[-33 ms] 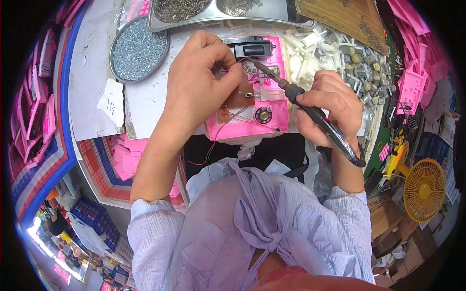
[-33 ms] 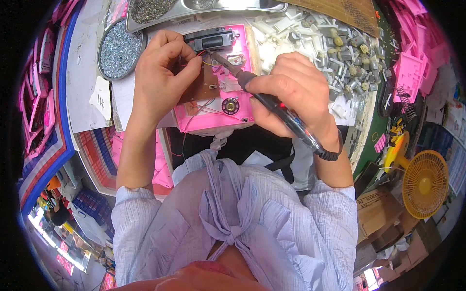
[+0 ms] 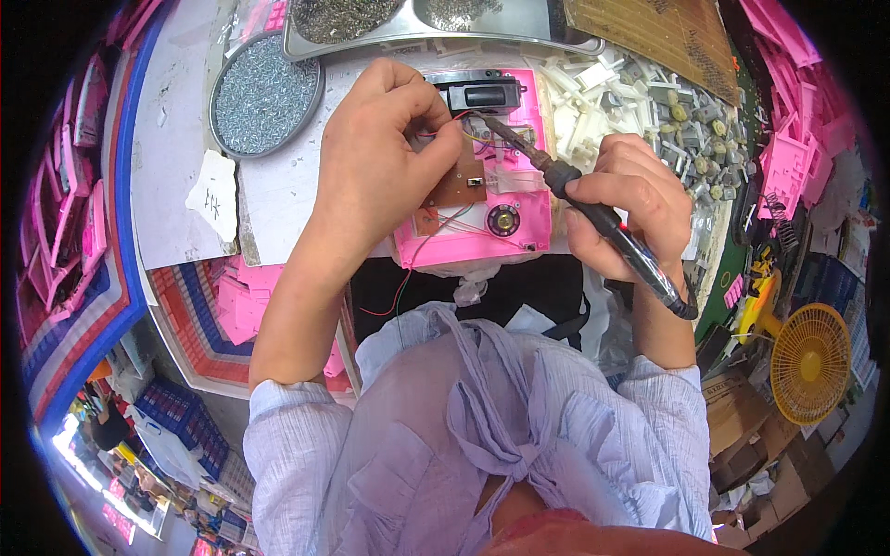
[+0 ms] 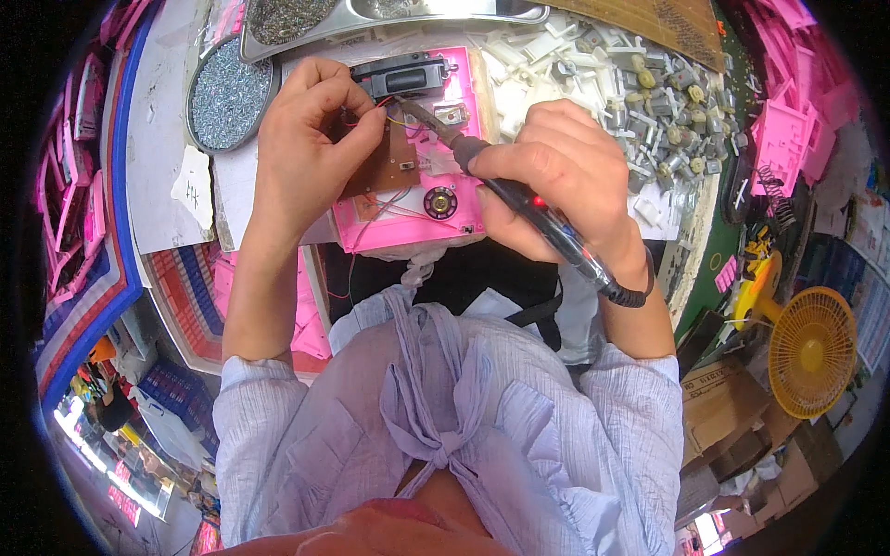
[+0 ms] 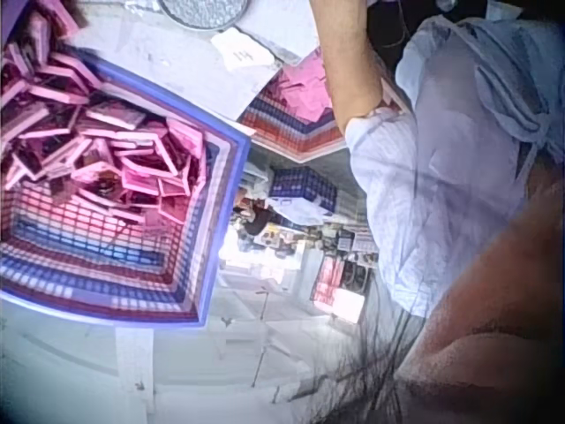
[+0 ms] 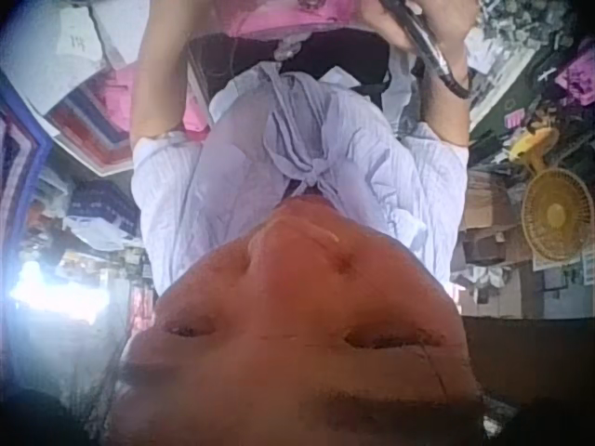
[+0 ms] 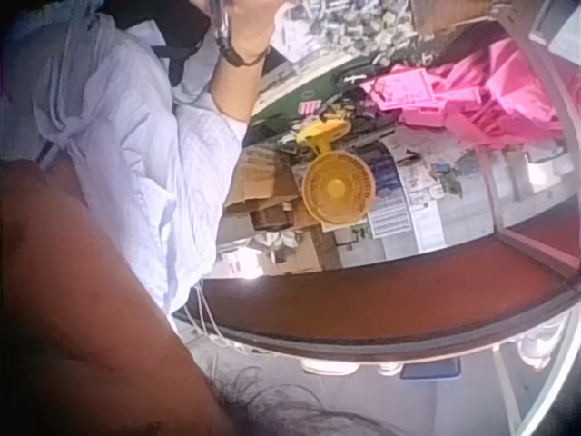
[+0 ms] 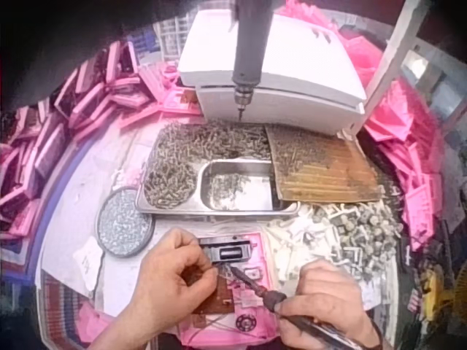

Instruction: Assembling internal components and screwing together pink plastic device housings using a power screwdriver and soldering iron.

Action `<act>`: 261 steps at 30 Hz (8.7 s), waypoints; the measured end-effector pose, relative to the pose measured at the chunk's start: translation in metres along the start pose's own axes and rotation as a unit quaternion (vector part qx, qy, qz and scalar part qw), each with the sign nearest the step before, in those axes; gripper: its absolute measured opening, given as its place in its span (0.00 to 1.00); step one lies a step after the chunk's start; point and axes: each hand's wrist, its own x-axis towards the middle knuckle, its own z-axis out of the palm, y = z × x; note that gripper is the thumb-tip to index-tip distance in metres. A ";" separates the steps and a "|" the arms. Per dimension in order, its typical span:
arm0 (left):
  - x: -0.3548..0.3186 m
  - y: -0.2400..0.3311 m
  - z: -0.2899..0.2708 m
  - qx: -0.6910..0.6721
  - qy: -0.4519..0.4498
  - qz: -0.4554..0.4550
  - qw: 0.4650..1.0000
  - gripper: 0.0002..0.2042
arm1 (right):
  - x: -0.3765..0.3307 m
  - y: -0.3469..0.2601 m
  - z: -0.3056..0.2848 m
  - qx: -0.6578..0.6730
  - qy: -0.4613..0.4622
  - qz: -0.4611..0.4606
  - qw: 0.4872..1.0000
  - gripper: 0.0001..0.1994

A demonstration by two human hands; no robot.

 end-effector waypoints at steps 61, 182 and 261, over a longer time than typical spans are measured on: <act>0.001 0.003 0.004 0.028 0.027 -0.017 0.999 0.07 | 0.005 0.002 0.002 -0.022 -0.029 0.033 0.999 0.15; -0.024 0.015 0.015 -0.005 -0.177 0.140 0.974 0.08 | -0.056 -0.040 -0.035 0.178 0.109 0.285 0.936 0.11; -0.032 0.011 0.023 0.020 -0.126 0.189 0.974 0.07 | -0.046 -0.027 -0.027 0.122 -0.018 0.196 0.973 0.12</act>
